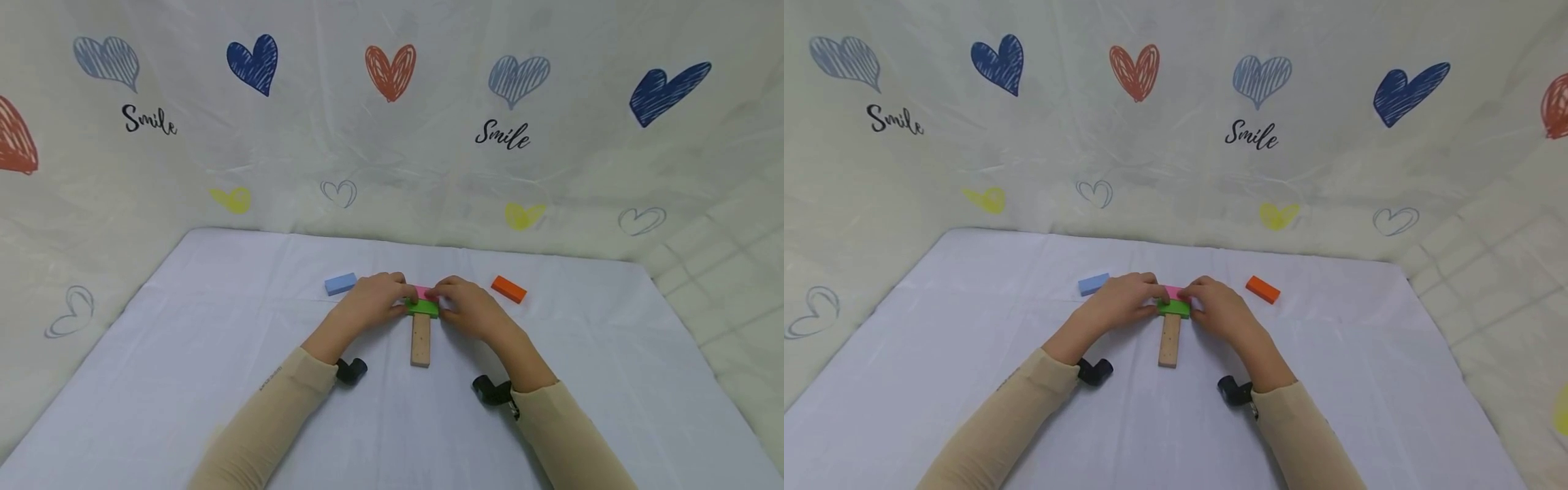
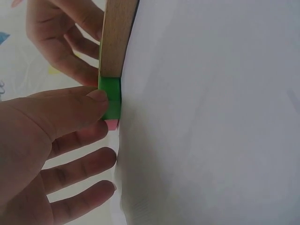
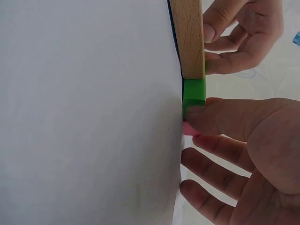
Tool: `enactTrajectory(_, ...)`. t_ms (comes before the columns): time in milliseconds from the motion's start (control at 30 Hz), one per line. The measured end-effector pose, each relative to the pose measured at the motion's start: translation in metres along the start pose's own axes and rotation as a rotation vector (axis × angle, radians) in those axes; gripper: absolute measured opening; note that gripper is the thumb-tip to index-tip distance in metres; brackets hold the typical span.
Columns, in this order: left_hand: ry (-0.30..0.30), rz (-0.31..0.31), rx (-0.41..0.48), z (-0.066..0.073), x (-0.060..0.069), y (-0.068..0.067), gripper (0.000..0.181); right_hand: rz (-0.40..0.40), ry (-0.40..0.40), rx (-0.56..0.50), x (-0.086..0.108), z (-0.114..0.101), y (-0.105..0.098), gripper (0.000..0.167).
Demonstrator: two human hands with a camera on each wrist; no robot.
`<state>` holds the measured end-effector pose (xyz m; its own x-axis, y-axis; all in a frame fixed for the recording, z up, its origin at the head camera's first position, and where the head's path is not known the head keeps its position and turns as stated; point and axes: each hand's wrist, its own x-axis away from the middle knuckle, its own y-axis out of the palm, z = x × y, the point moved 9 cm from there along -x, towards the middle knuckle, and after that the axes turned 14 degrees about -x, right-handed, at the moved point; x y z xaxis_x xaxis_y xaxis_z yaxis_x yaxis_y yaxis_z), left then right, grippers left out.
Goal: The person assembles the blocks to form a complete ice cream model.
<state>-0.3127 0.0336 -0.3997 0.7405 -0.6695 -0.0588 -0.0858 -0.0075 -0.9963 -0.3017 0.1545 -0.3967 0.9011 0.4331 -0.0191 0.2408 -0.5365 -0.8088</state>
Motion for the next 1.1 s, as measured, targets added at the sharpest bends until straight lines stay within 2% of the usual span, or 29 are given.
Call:
enactTrajectory(133,-0.008,0.014,0.011,-0.0014,0.0002,-0.0015,0.023,-0.003,0.002,0.000,-0.0004,-0.0012,-0.0007,0.035)
enactTrajectory(333,-0.021,-0.003,-0.005,-0.0031,-0.0005,0.0005,0.033,-0.010,-0.005,0.009,-0.0002,-0.0022,-0.0013,0.036)
enactTrajectory(767,-0.003,-0.011,-0.020,-0.0024,-0.0028,0.0037,0.023,-0.014,0.006,-0.012,0.0020,0.0007,-0.0010,0.037)
enactTrajectory(1100,0.012,0.005,-0.019,0.0006,-0.0001,-0.0018,0.024,-0.007,0.018,-0.012,0.0014,0.0003,-0.0025,0.033)
